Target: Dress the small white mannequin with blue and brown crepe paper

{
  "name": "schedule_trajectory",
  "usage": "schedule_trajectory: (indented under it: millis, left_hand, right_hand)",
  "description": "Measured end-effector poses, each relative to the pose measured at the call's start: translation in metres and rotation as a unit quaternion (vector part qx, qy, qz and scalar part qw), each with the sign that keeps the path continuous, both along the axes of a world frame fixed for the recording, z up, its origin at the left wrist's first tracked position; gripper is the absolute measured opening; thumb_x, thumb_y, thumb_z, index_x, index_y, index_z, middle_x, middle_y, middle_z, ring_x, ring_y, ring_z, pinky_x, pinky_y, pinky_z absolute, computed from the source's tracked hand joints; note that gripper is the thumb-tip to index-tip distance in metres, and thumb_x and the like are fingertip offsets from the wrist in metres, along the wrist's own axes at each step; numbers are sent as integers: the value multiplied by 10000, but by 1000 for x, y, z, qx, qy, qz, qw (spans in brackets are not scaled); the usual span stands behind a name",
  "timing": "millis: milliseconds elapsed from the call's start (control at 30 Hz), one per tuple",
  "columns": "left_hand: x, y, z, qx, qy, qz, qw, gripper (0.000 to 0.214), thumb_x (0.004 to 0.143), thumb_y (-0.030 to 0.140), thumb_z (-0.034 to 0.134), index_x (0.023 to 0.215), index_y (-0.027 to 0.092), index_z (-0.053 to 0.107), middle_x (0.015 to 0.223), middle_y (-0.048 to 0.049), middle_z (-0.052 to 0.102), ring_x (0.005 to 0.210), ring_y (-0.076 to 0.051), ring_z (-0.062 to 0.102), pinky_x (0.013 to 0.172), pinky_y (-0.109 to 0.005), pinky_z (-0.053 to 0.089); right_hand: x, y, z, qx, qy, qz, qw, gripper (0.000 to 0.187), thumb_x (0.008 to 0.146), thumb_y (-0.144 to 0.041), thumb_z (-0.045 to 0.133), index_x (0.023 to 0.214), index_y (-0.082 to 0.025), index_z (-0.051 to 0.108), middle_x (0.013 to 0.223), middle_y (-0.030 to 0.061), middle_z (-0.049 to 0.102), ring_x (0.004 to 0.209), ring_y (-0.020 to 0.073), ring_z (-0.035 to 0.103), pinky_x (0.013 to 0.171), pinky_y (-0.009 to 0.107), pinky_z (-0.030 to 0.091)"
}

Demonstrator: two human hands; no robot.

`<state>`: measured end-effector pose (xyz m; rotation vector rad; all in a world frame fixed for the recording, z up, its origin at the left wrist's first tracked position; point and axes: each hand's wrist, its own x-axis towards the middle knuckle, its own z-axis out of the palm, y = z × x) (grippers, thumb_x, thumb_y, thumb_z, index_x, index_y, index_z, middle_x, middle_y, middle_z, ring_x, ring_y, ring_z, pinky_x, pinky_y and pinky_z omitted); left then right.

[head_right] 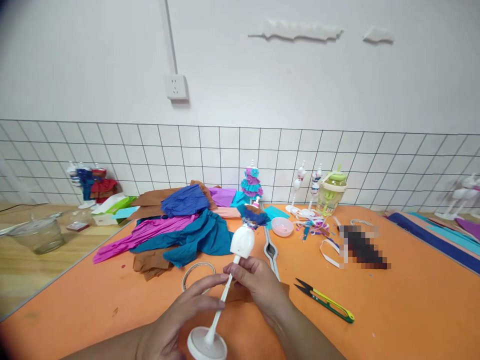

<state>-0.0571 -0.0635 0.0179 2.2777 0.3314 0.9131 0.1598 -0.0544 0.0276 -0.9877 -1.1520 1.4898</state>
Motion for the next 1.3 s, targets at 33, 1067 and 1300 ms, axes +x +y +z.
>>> schedule_trajectory:
  millis: [33, 1067, 1300]
  left_hand:
    - [0, 1, -2, -10, -2, 31, 999, 707, 832, 712, 445, 1345, 227, 485, 1429, -187, 437, 1293, -374, 433, 1052, -475, 350]
    - [-29, 52, 11, -47, 387, 199, 899, 128, 842, 308, 535, 786, 198, 569, 825, -19, 617, 845, -202, 524, 829, -338, 358]
    - [-5, 33, 5, -286, 136, 122, 941, 416, 950, 502, 407, 1220, 208, 522, 1010, -74, 706, 956, -221, 630, 846, -327, 442]
  right_hand:
    - [1, 3, -1, 9, -23, -21, 999, 469, 627, -589, 794, 807, -158, 754, 794, 47, 667, 739, 152, 551, 709, 270, 422]
    - [26, 30, -27, 10, -518, -44, 854, 426, 876, -429, 545, 526, -186, 560, 545, 27, 605, 530, 138, 515, 514, 255, 258]
    - [17, 5, 8, 105, -591, -122, 790, 408, 916, -472, 455, 634, -196, 560, 670, 40, 609, 641, 156, 508, 551, 279, 210]
